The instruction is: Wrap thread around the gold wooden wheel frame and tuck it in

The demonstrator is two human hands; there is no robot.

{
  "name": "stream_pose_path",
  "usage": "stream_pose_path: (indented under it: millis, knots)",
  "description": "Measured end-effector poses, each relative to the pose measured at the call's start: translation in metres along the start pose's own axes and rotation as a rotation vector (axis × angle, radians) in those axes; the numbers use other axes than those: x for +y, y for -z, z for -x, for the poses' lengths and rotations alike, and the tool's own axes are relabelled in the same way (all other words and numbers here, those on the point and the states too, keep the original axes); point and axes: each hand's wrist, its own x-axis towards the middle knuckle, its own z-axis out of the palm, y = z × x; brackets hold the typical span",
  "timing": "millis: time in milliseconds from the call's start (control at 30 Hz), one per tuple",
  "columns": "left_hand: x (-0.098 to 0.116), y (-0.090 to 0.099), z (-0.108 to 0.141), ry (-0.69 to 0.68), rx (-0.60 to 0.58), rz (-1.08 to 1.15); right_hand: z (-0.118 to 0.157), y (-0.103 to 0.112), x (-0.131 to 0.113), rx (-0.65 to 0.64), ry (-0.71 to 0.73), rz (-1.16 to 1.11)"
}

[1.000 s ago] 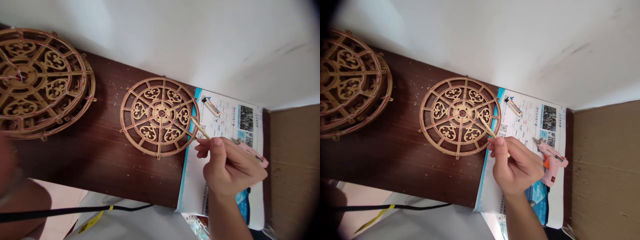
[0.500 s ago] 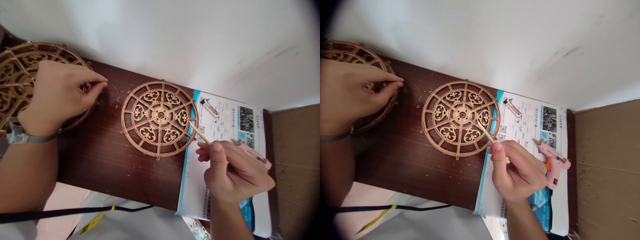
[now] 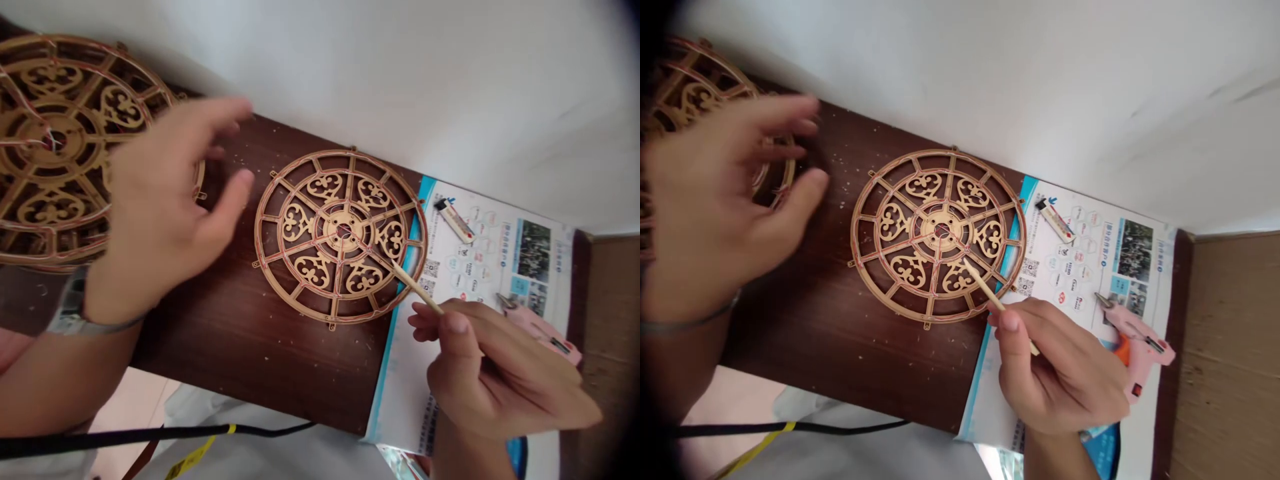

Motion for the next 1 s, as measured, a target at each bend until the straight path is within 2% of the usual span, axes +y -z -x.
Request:
stream_pose_path:
  millis: [100, 233, 400, 767, 900, 1000]
  knots:
    - [-0.005, -0.018, 0.01, -0.142, -0.15, -0.075, 0.001, -0.001, 0.002, -0.021, -0.015, -0.009]
    - [-0.017, -0.032, 0.019, -0.136, -0.268, -0.124, 0.004, -0.004, 0.005, -0.046, -0.024, -0.067]
    - [-0.022, -0.031, 0.019, -0.137, -0.309, -0.085, 0.007, -0.005, 0.006, -0.105, -0.03, -0.095]
    - [-0.023, -0.027, 0.02, -0.066, -0.341, -0.025, 0.005, -0.001, 0.004, -0.107, -0.028, -0.065]
    - [-0.03, -0.029, 0.02, -0.038, -0.356, -0.021, 0.002, -0.004, 0.004, -0.108, -0.081, -0.042]
    - [-0.032, -0.031, 0.02, -0.037, -0.384, -0.019, -0.002, -0.008, 0.007, -0.12, -0.182, -0.007]
